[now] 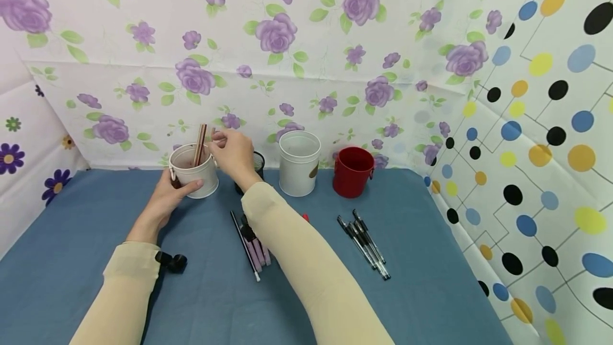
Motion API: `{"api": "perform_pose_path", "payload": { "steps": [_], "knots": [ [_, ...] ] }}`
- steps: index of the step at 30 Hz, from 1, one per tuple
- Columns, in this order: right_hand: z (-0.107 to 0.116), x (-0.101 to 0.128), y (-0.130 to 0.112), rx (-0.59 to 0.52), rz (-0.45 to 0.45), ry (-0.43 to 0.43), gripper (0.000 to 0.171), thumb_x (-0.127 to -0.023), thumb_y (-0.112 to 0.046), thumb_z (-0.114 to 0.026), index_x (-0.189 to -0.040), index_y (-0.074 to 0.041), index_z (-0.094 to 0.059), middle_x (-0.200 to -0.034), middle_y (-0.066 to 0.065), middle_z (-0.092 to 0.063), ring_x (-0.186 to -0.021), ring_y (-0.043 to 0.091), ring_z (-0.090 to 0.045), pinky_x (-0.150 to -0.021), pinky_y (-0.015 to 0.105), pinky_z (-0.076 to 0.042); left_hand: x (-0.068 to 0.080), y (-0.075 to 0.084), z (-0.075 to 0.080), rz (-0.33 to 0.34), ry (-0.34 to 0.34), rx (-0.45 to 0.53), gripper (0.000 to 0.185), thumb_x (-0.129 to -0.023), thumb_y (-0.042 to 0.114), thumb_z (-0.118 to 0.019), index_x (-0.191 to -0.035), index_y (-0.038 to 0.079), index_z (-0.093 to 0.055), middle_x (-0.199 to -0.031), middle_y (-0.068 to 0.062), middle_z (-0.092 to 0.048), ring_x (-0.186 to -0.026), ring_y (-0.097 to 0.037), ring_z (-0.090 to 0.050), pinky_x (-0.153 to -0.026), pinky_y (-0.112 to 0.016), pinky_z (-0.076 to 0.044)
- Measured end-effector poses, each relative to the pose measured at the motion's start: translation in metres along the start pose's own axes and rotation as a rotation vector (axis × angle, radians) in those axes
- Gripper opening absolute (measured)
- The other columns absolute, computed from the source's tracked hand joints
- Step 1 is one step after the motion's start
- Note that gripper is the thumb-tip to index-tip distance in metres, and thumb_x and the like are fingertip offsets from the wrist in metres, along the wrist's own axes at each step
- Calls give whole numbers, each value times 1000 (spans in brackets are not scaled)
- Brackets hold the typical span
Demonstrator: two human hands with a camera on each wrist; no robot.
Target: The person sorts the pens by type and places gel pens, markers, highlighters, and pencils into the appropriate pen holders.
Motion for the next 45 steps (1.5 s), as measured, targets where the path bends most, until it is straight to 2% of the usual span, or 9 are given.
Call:
{"api": "perform_pose_path", "payload": {
  "steps": [6,13,20,25,27,32,34,40,45],
  "knots": [
    [7,2,5,-10,33,-30,19,-102,-22,-73,-116,-11,-80,-103,4,-81,-94,19,-74,-80,29,-59,11,22,-4,35,-13,22,99,-100,19,-76,-168,3,-7,-171,-25,-21,-156,-42,-27,-127,-59,-26],
    [14,8,1,106,133,-123,13,-100,-18,-76,-109,-10,-80,-96,2,-80,-87,13,-72,-74,22,-56,7,17,-4,30,-9,23,98,-100,20,-77,-168,4,-8,-171,-24,-22,-157,-41,-27,-127,-58,-26],
    [21,22,-6,242,211,-217,13,-99,-20,-77,-105,-10,-81,-93,1,-80,-85,12,-72,-80,26,-56,12,25,-5,31,-16,35,98,-99,18,-77,-168,2,-8,-170,-25,-22,-156,-42,-27,-127,-58,-26],
    [27,35,-11,272,233,-261,12,-98,-20,-78,-103,-10,-81,-90,1,-79,-83,13,-71,-80,29,-57,14,27,-5,30,-21,35,98,-100,18,-76,-168,1,-8,-171,-26,-21,-156,-42,-27,-127,-58,-25],
    [29,40,-11,273,224,-283,11,-98,-20,-79,-103,-11,-81,-89,1,-78,-82,13,-70,-87,31,-55,14,27,-5,30,-22,34,98,-100,18,-76,-168,2,-7,-171,-26,-21,-156,-42,-27,-127,-58,-25],
    [30,58,-4,290,184,-356,9,-97,-21,-80,-99,-13,-82,-87,-2,-78,-78,9,-69,-88,29,-55,12,23,-2,31,-15,27,98,-100,19,-76,-168,3,-7,-171,-25,-20,-157,-42,-26,-127,-58,-25],
    [30,65,0,287,160,-386,8,-96,-21,-80,-99,-13,-82,-86,-2,-78,-76,8,-68,-79,28,-57,8,16,-1,28,-9,22,99,-100,21,-76,-169,4,-6,-171,-25,-20,-157,-42,-26,-127,-58,-25],
    [29,87,14,284,82,-437,10,-96,-21,-80,-103,-13,-82,-85,-3,-76,-72,7,-65,-73,26,-56,-2,-4,0,9,0,11,102,-100,27,-78,-170,9,-6,-172,-21,-20,-157,-39,-26,-127,-57,-26],
    [23,107,25,281,28,-488,14,-97,-22,-81,-107,-12,-82,-87,-1,-77,-77,13,-67,-71,28,-56,-3,-8,0,-5,6,3,104,-98,33,-80,-170,11,-7,-172,-19,-22,-157,-38,-28,-127,-57,-27]
  ]
}}
Point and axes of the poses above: each hand's wrist, its own x-axis away from the middle knuckle, its own z-axis out of the back of the hand, y = z × x, the point moved 6 cm from there along -x, towards the middle knuckle
